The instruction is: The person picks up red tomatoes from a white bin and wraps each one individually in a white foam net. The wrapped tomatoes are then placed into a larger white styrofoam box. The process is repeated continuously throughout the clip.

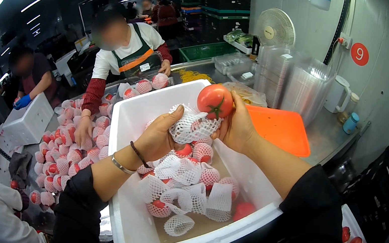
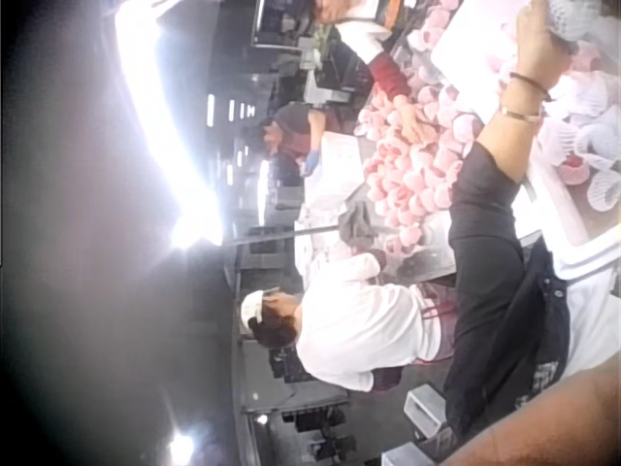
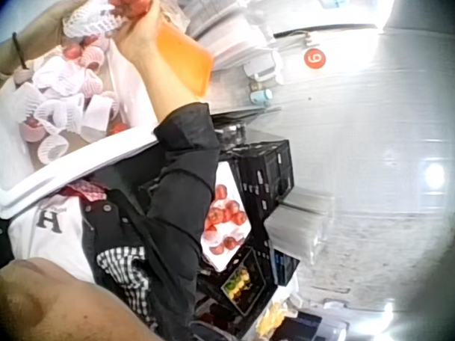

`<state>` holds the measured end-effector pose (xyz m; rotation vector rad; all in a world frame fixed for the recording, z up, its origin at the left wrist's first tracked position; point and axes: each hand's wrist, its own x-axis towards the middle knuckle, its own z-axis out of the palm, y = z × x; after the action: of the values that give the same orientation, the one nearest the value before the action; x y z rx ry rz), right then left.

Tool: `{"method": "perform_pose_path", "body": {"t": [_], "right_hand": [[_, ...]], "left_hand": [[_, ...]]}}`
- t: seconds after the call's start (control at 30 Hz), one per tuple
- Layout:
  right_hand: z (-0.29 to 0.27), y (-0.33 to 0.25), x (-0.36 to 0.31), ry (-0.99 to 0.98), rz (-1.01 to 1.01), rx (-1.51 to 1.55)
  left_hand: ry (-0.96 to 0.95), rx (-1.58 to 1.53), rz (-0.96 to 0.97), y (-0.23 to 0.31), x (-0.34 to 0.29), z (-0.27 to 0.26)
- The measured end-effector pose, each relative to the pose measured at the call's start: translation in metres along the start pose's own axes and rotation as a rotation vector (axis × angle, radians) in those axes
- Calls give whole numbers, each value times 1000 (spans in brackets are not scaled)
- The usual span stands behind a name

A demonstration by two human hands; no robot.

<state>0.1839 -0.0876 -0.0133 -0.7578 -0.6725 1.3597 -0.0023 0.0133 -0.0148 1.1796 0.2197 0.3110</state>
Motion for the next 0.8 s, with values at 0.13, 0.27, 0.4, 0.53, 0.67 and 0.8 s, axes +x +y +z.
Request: {"method": "perform_pose_path", "body": {"t": [0.13, 0.27, 0.4, 0.53, 0.67, 0.8], "right_hand": [[1, 2, 1, 10, 0, 14], [7, -1, -3, 26, -5, -65], [8, -3, -6, 41, -85, -292], [32, 10, -13, 67, -356, -824], [36, 17, -16, 125, -562, -1245], [41, 21, -20, 194, -649, -1412]], "left_hand": [[87, -19, -16, 4, -5, 10], [91, -35, 5, 2, -1, 4], [290, -75, 60, 0, 3, 3], [422, 24, 211, -2, 2, -5], [467, 188, 310, -3, 0, 4], [496, 472, 459, -5, -2, 11]]}}
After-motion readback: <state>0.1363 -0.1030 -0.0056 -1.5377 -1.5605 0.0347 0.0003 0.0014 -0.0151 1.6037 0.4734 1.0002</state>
